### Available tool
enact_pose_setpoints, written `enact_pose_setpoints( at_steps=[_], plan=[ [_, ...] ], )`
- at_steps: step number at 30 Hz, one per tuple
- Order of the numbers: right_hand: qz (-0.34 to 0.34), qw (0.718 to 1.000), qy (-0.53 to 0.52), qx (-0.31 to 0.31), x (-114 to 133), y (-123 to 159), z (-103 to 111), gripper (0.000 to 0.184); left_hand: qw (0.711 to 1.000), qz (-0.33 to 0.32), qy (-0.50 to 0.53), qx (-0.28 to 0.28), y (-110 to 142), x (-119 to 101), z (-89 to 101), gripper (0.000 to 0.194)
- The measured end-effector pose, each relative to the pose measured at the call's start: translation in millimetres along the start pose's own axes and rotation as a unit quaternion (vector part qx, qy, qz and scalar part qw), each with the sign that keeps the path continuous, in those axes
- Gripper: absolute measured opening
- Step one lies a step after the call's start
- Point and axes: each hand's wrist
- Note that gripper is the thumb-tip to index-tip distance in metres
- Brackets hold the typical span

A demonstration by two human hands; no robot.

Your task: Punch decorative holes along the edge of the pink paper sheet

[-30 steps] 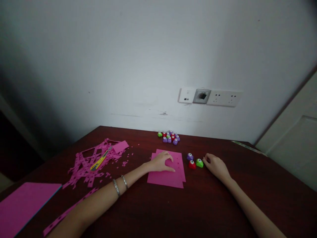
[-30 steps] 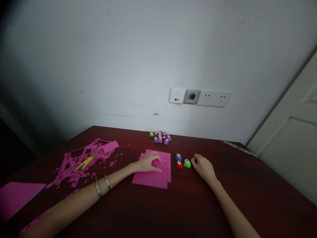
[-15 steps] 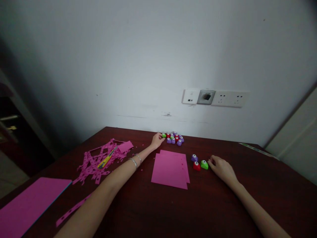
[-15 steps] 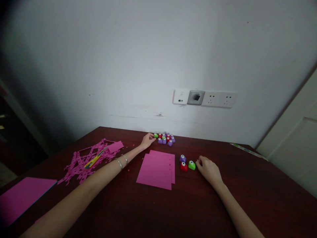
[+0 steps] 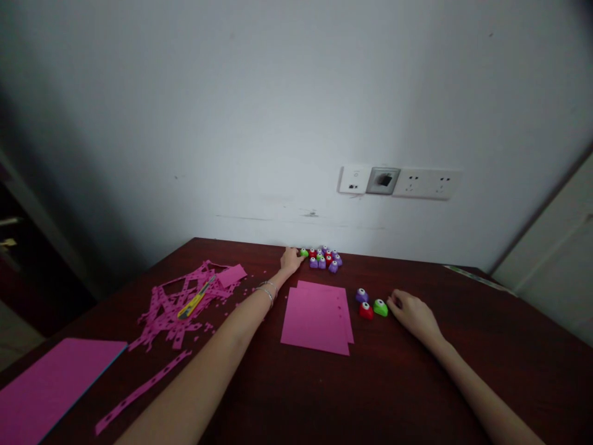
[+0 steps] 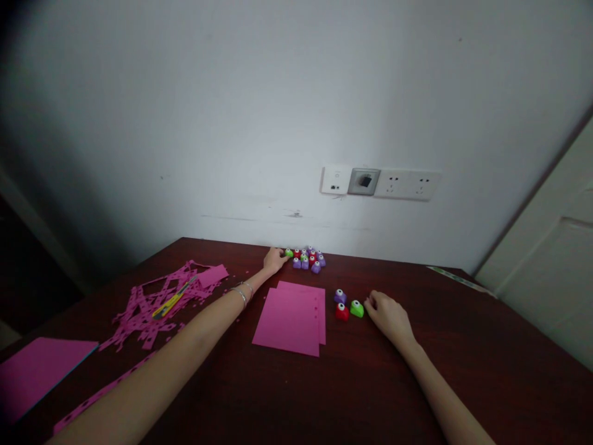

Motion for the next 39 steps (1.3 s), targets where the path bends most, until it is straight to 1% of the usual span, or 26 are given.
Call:
enact_pose_setpoints(
  at_steps=[4,8,10,14,17,22,26,30,33,36,39],
  plan=[
    [0.002,1.0,-0.004,0.0,0.5,0.5,0.3,0.021,1.0,0.005,-0.012,0.004,1.6,-0.7,0.8,0.024],
    [0.005,1.0,-0.005,0.001,2.1,1.8,2.7,0.021,1.0,0.015,-0.02,0.001,2.7,-2.6,2.1,0.04],
    [0.003,1.0,-0.007,0.004,3.5,2.7,4.3,0.022,1.0,0.015,-0.025,0.006,2.8,-4.2,2.4,0.043],
    [-0.002,1.0,-0.011,0.007,5.9,4.0,6.4,0.021,0.999,0.014,-0.03,0.018,3.2,-8.4,1.7,0.036],
    [-0.003,1.0,-0.011,0.002,6.5,4.3,6.3,0.02,0.999,0.019,-0.024,0.016,4.3,-10.8,1.2,0.033],
    [-0.003,1.0,-0.008,0.001,6.3,3.9,6.1,0.021,1.0,0.024,0.017,0.008,5.9,-10.1,3.5,0.031],
    [-0.006,1.0,-0.006,0.011,6.9,3.0,8.0,0.021,0.996,0.031,0.085,0.019,4.7,-8.2,9.5,0.026],
    [-0.012,1.0,-0.002,0.009,7.3,1.6,9.1,0.02,0.982,0.036,0.18,0.041,4.6,-5.6,24.0,0.03],
    [-0.014,1.0,-0.003,0.008,7.1,0.5,8.9,0.02,0.968,0.032,0.248,0.035,6.9,-2.7,42.4,0.036],
    [-0.015,1.0,-0.007,0.007,6.5,-0.7,8.5,0.021,0.956,0.01,0.29,0.032,11.5,-1.8,64.0,0.037],
    [-0.018,1.0,-0.012,0.009,6.3,-1.9,8.4,0.021,0.949,-0.034,0.31,0.044,20.1,-7.7,84.7,0.034]
  ],
)
Point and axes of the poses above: each hand's wrist, its own y-axis away from the middle knuckle, its own z-axis out of the back of the hand, x = y × z, and after that the axes turned 5 degrees about x, right-handed
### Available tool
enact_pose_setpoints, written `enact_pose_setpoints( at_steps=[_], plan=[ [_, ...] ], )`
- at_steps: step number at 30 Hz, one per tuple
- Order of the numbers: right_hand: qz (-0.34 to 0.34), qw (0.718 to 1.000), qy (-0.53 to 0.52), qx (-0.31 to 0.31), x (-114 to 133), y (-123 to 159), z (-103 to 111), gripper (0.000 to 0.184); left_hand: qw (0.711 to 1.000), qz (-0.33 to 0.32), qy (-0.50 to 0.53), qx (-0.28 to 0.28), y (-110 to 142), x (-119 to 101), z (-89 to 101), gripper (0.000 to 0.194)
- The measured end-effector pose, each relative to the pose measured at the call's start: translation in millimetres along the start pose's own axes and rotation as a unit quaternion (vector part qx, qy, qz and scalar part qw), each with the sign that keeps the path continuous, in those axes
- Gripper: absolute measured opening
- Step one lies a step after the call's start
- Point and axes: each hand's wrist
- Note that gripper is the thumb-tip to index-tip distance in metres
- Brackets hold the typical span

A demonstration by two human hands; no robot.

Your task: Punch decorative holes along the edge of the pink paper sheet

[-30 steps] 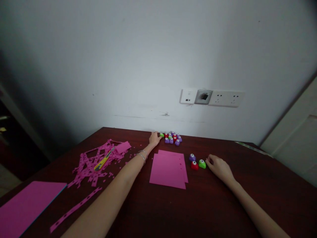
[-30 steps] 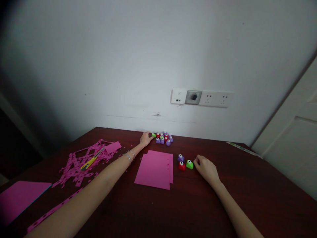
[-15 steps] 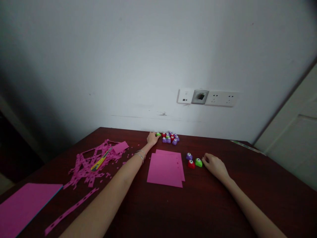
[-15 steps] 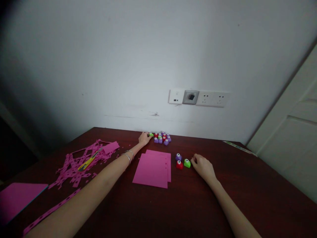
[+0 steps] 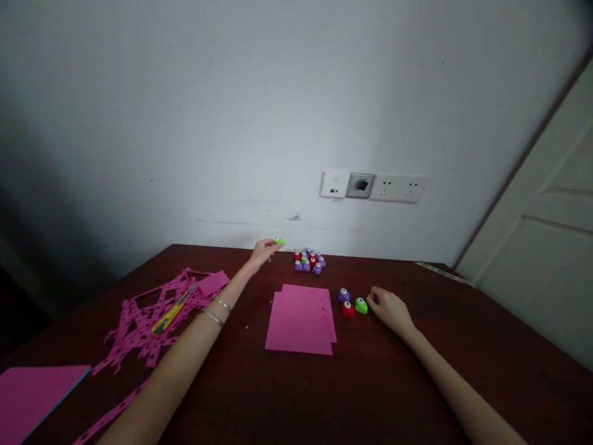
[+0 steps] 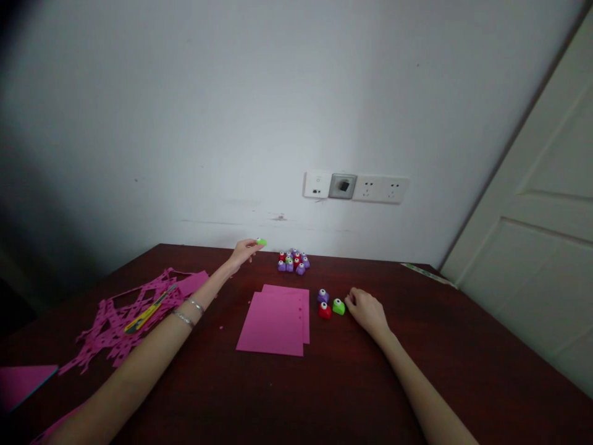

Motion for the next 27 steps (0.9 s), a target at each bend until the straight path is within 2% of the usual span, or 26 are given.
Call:
enact_pose_setpoints(
  at_steps=[6,10,13,15,17,18,21,24,27],
  plan=[
    [-0.006,1.0,-0.014,0.002,2.1,0.8,1.5,0.02,0.982,-0.102,-0.005,0.162,27.4,-45.4,2.3,0.028],
    [-0.01,0.999,-0.037,0.003,0.8,1.7,3.4,0.021,0.96,-0.118,0.003,0.255,44.6,-62.9,-5.5,0.023],
    [-0.015,0.998,-0.063,-0.001,5.5,0.6,10.6,0.018,0.946,-0.128,-0.026,0.297,56.2,-69.0,-13.8,0.021],
    [-0.006,0.995,-0.1,-0.022,17.9,0.9,21.7,0.018,0.937,-0.15,-0.053,0.31,63.2,-73.1,-19.3,0.02],
    [0.041,0.972,-0.222,-0.072,38.9,4.1,38.4,0.023,0.926,-0.176,-0.071,0.325,69.3,-77.9,-23.9,0.021],
    [0.066,0.954,-0.283,-0.071,51.7,7.1,48.0,0.025,0.921,-0.186,-0.074,0.335,72.1,-80.4,-25.7,0.022],
    [0.118,0.905,-0.409,0.015,89.2,20.5,75.9,0.034,0.906,-0.199,-0.067,0.368,79.6,-86.7,-29.7,0.026],
    [0.126,0.896,-0.42,0.074,112.0,33.8,92.0,0.041,0.898,-0.194,-0.059,0.391,86.6,-91.1,-32.9,0.027],
    [0.113,0.895,-0.421,0.1,117.3,39.3,93.3,0.038,0.894,-0.192,-0.057,0.4,92.0,-94.2,-36.2,0.029]
  ],
)
Point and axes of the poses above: each hand's wrist, its own y-axis away from the middle knuckle, its own z-axis out of the back of the hand, x = y × z, and after that the axes turned 5 degrees about x, right-handed
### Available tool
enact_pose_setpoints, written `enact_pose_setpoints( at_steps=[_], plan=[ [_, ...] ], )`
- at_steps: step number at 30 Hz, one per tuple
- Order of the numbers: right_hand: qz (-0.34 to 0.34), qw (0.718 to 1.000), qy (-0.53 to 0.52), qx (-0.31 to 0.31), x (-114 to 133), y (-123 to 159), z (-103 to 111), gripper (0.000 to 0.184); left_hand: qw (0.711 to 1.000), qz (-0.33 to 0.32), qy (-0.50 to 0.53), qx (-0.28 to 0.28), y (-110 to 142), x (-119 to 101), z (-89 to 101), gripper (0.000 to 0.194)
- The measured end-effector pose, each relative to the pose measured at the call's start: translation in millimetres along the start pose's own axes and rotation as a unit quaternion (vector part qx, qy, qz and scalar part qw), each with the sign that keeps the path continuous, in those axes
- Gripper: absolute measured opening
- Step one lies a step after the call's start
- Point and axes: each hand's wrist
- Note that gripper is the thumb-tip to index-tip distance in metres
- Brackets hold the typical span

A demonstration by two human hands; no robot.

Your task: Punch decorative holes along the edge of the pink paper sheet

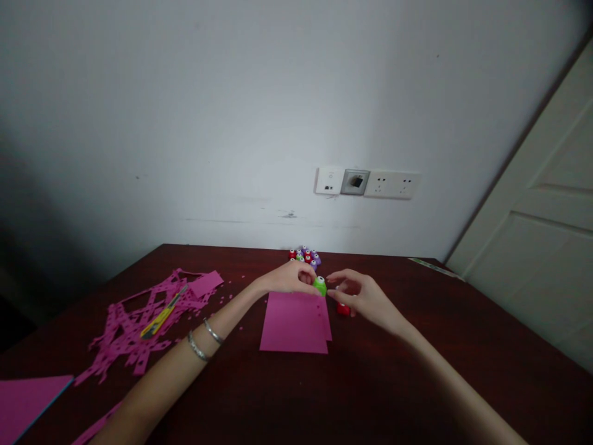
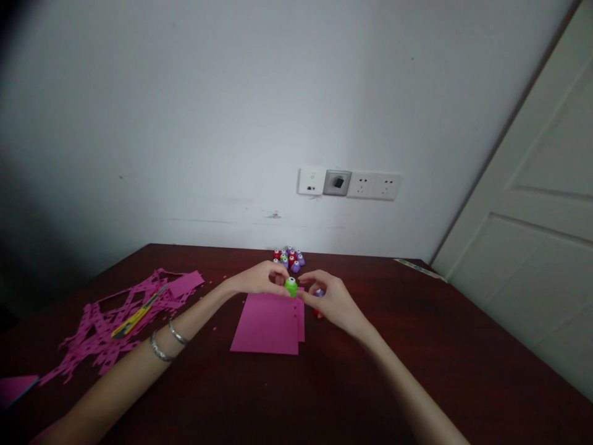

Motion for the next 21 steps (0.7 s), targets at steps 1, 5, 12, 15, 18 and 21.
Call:
enact_pose_setpoints(
  at_steps=[1,5,12,15,18,21],
  plan=[
    [0.0,1.0,-0.002,0.003,-1.4,-0.1,-0.7,0.036,1.0,-0.003,-0.002,-0.001,-0.2,-1.0,-1.3,0.029],
    [-0.011,0.999,-0.03,0.035,-8.6,-3.9,-2.7,0.031,1.0,-0.015,0.001,-0.003,-1.2,-1.6,-4.2,0.029],
    [-0.029,0.997,-0.048,0.048,-13.1,-7.0,-8.0,0.033,1.0,-0.024,0.004,0.006,-2.6,4.2,-6.5,0.028],
    [-0.031,0.997,-0.037,0.059,-11.7,-6.0,-8.2,0.032,1.0,-0.021,0.003,0.012,-3.3,5.8,-8.0,0.031],
    [-0.031,0.997,-0.03,0.067,-9.9,-4.9,-8.2,0.029,1.0,-0.017,-0.004,0.019,-3.7,5.8,-10.7,0.035],
    [-0.03,0.997,-0.023,0.073,-9.4,-4.2,-9.1,0.027,0.999,-0.021,-0.035,0.022,-2.5,0.3,-11.0,0.036]
  ],
)
Point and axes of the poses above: each hand's wrist, its own y-axis away from the middle knuckle, its own z-axis out of the back of the hand, x = y × z, and after that the axes turned 5 degrees about x, right-handed
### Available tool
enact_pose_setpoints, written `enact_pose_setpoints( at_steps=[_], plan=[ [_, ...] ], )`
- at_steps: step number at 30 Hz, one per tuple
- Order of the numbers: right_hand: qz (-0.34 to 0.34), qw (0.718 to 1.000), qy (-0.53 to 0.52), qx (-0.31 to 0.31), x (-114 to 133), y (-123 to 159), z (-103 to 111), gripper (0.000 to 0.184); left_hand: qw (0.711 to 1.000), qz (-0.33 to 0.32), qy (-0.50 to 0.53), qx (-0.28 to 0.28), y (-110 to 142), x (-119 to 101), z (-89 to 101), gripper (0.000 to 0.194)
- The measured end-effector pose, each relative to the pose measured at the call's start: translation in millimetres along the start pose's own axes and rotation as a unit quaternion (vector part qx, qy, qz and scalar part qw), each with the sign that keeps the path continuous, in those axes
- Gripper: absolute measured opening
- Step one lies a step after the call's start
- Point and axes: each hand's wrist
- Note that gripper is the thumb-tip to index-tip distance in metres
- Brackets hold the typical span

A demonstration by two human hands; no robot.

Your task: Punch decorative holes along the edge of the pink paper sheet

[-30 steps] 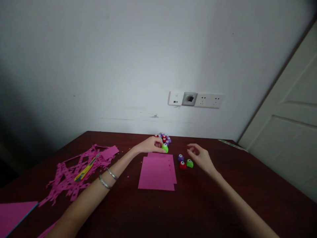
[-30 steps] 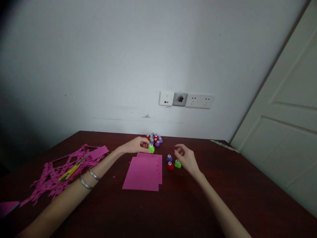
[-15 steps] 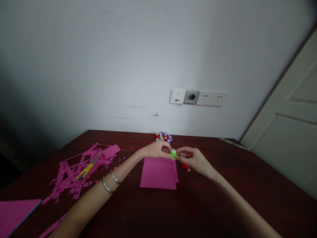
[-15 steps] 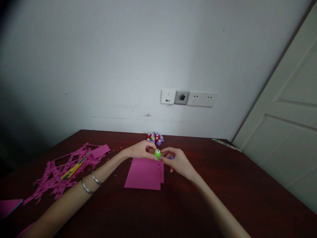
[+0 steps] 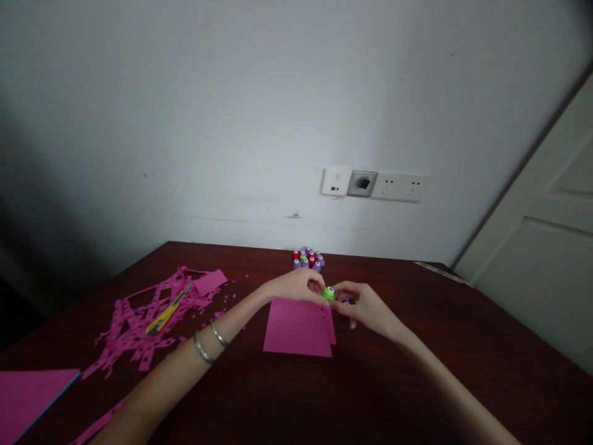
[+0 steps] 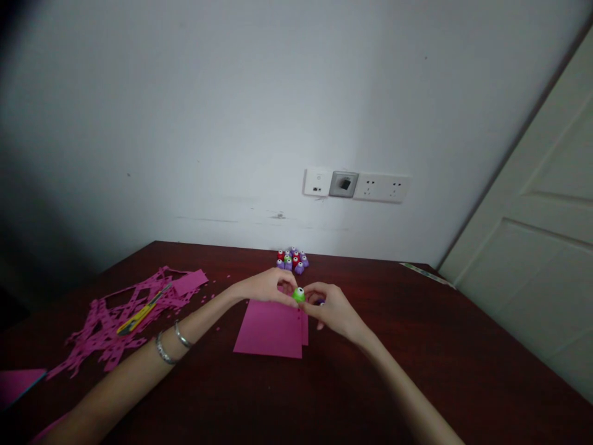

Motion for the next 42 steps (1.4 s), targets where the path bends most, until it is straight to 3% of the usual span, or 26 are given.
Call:
enact_pose_setpoints(
  at_steps=[4,6,8,10,12,15,19,32,42],
  plan=[
    [0.0,1.0,0.006,-0.007,-0.9,0.4,0.6,0.027,0.999,0.017,-0.051,-0.012,8.3,-13.6,19.1,0.04],
    [-0.002,1.0,0.009,-0.023,-1.4,0.6,3.0,0.027,0.992,0.041,-0.094,-0.073,16.5,-15.3,35.5,0.043],
    [-0.008,0.999,0.011,-0.034,-1.9,0.7,6.4,0.026,0.981,0.079,-0.119,-0.134,26.6,-8.4,49.4,0.041],
    [-0.015,0.999,0.008,-0.034,-2.5,0.7,10.1,0.024,0.972,0.117,-0.148,-0.138,36.7,7.2,55.7,0.039],
    [-0.025,0.999,0.004,-0.026,-3.7,0.6,13.0,0.022,0.962,0.143,-0.195,-0.13,45.0,28.2,53.8,0.037],
    [-0.036,0.999,0.012,-0.021,-6.4,0.0,15.5,0.02,0.953,0.174,-0.24,-0.07,52.2,58.6,43.7,0.038],
    [-0.052,0.998,0.013,-0.02,-9.8,-0.5,16.5,0.021,0.942,0.232,-0.243,-0.017,54.0,81.2,35.1,0.049],
    [-0.046,0.999,0.007,-0.013,-27.0,-1.9,4.5,0.022,0.942,0.242,-0.231,0.017,55.9,97.3,24.1,0.039],
    [-0.072,0.996,0.052,-0.018,-41.6,11.9,-1.1,0.024,0.962,0.22,-0.161,0.032,53.9,114.7,23.0,0.026]
  ],
)
Point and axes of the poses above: each hand's wrist, its own y-axis away from the middle knuckle, its own z-axis out of the back of the hand, x = y × z, and after that the axes turned 5 degrees about x, right-handed
